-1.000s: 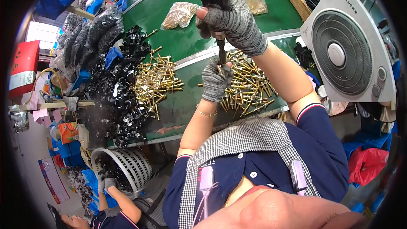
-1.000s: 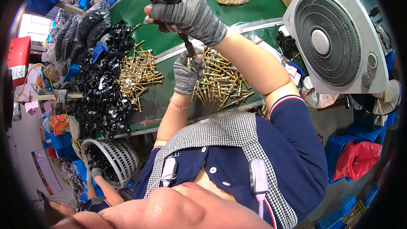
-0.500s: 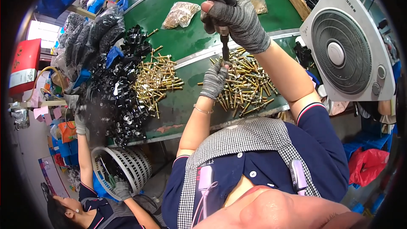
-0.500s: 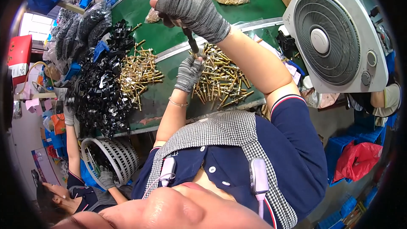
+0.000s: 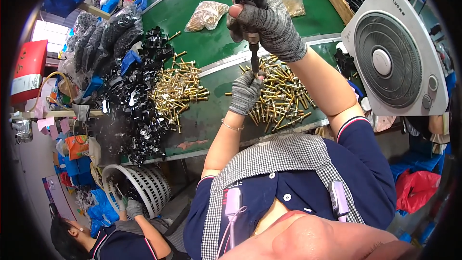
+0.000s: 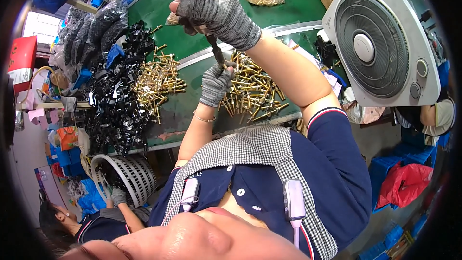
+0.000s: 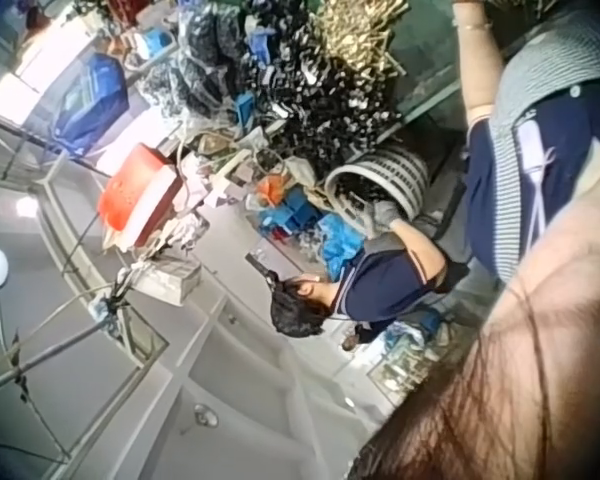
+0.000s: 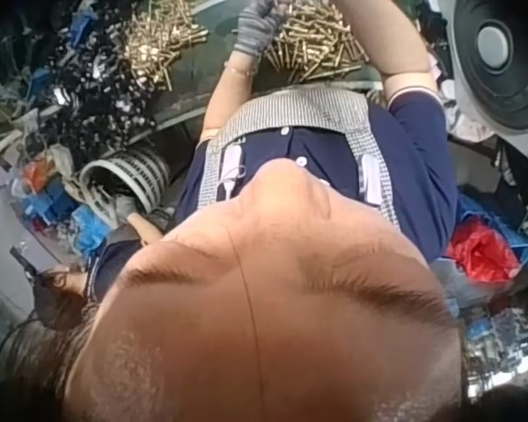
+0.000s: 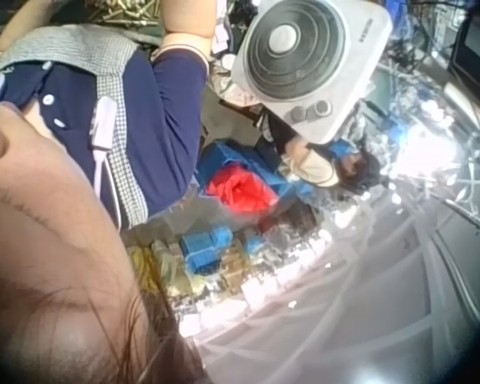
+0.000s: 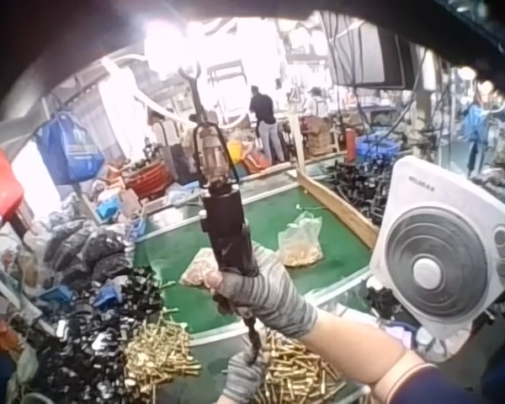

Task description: Assemble metal components using an electric screwdriver on a factory production line.

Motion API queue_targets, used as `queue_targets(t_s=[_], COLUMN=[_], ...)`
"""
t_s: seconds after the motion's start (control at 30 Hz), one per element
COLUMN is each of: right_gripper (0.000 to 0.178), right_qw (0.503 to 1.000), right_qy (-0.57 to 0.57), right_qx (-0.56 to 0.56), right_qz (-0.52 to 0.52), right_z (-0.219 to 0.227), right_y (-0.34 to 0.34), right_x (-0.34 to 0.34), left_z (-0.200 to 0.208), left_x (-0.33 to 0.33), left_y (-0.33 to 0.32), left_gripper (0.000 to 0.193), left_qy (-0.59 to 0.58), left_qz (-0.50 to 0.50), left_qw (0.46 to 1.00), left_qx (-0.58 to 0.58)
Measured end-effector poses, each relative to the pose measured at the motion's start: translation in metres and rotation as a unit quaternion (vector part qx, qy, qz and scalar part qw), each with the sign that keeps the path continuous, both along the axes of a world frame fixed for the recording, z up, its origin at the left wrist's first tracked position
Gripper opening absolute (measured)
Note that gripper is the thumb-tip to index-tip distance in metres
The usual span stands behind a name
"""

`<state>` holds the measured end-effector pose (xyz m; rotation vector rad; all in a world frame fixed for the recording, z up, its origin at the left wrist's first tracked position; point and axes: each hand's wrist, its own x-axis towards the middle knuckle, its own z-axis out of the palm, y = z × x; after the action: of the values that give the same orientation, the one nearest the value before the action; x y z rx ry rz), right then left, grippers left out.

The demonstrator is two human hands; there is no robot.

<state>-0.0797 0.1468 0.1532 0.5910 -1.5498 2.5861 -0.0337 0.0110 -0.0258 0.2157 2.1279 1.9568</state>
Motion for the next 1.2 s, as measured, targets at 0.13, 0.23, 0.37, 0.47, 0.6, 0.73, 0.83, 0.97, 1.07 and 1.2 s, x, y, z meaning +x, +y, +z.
queue_targets(t_s=[0.13, 0.23, 0.37, 0.47, 0.6, 0.73, 0.83, 0.97, 1.07, 1.2], right_gripper=[0.035, 0.035, 0.034, 0.034, 0.034, 0.034, 0.036, 0.041, 0.049, 0.051], right_qw=[1.0, 0.999, 0.999, 0.999, 0.999, 0.999, 0.996, 0.987, 0.918, 0.742], right_qy=[-0.001, 0.002, 0.009, 0.013, 0.011, -0.008, -0.016, 0.05, 0.126, 0.109], right_qx=[0.031, 0.043, 0.029, 0.025, 0.034, 0.034, 0.071, 0.149, 0.376, 0.66], right_qz=[-0.004, -0.013, -0.023, -0.03, -0.035, -0.04, -0.053, -0.043, 0.0, 0.045], right_z=[-0.004, -0.005, -0.005, -0.005, -0.003, -0.004, -0.004, -0.005, -0.04, -0.144], right_y=[0.003, 0.001, 0.001, 0.001, 0.002, 0.004, 0.009, 0.02, 0.043, 0.054], right_x=[-0.003, -0.004, -0.005, -0.006, -0.004, -0.003, -0.005, -0.005, -0.007, -0.021], left_z=[0.012, 0.027, 0.031, 0.036, 0.039, 0.045, 0.051, 0.039, -0.014, -0.025], left_x=[0.005, 0.006, 0.006, 0.005, 0.001, 0.0, 0.0, -0.005, -0.004, 0.029], left_y=[0.002, 0.006, 0.009, 0.01, 0.015, 0.021, 0.025, 0.009, -0.034, -0.066], left_gripper=[0.012, 0.012, 0.012, 0.012, 0.012, 0.012, 0.015, 0.035, 0.089, 0.12], left_qy=[-0.021, -0.038, -0.026, -0.03, -0.048, -0.032, -0.048, -0.075, 0.187, 0.143], left_qz=[0.025, 0.047, 0.069, 0.072, 0.066, 0.068, 0.078, 0.001, -0.017, -0.132], left_qw=[0.999, 0.998, 0.997, 0.997, 0.996, 0.996, 0.994, 0.995, 0.973, 0.833], left_qx=[0.016, 0.021, 0.011, 0.016, 0.04, 0.055, 0.065, 0.073, -0.132, -0.519])
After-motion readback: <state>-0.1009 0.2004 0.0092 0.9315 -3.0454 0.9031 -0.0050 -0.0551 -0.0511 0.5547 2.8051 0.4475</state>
